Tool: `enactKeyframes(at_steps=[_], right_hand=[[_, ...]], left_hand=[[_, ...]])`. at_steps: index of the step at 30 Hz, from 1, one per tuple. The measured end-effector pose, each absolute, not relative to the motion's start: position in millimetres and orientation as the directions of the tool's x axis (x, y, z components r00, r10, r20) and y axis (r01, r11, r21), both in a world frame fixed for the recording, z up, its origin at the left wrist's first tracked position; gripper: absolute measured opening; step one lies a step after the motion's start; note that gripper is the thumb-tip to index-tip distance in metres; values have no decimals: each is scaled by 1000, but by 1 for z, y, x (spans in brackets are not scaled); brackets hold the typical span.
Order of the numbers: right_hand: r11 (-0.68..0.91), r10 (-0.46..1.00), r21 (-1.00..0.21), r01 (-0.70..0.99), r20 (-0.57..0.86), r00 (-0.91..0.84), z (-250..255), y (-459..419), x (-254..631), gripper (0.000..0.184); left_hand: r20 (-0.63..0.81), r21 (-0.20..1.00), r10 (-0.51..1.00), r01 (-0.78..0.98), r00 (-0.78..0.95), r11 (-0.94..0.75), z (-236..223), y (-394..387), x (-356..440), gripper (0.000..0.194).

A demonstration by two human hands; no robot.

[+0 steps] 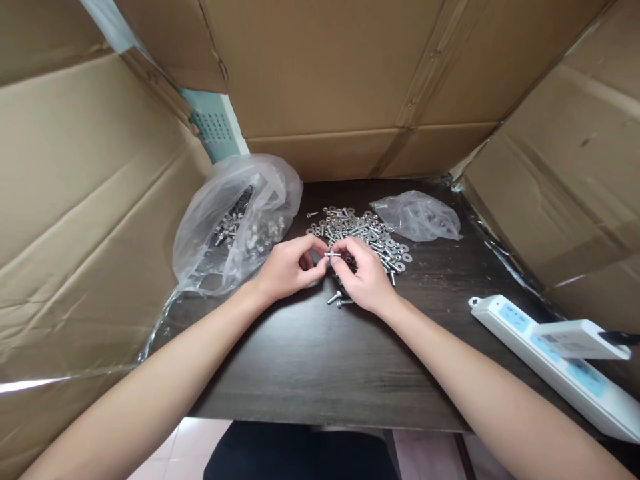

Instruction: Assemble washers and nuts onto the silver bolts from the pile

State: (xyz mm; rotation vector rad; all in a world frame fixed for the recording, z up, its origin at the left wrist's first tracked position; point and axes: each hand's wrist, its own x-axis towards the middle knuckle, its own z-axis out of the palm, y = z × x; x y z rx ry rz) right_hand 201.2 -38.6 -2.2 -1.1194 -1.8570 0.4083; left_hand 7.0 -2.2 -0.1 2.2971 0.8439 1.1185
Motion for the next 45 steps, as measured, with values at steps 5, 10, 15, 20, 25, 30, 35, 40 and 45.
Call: enactKeyframes(at_steps=[5,10,15,20,25,30,35,40,45], right_hand=[[514,843,-658,550,507,-182,-2,-39,201,6],[511,846,-656,555,500,-187,-2,-38,202,15],[505,849,-649,569,493,-192,-3,-38,202,19],[503,849,-653,566,497,-182,-2,-39,202,17],[515,840,-671,533,520,-157,-1,-39,201,5],[518,838,-660,544,519,-169,-2,-39,201,5],[516,840,-655,552,514,-174,-2,-39,200,8],[513,842,-651,559,510,-179,-2,-38,201,11],[502,850,-657,562,494,-182,-3,-38,201,17]], left_hand=[[548,610,677,318,491,-725,0,-2,7,10],[550,614,680,317,485,-723,1,-3,8,10],[554,606,675,320,487,-728,0,-2,7,11],[565,602,670,315,481,-734,0,-2,7,11],[574,603,668,306,474,-736,2,-3,8,10],[564,606,670,310,483,-733,1,-3,8,9],[559,606,676,320,479,-728,0,-2,7,10],[564,604,671,314,481,-733,0,-2,8,10],[565,613,676,308,473,-728,1,-3,8,10]])
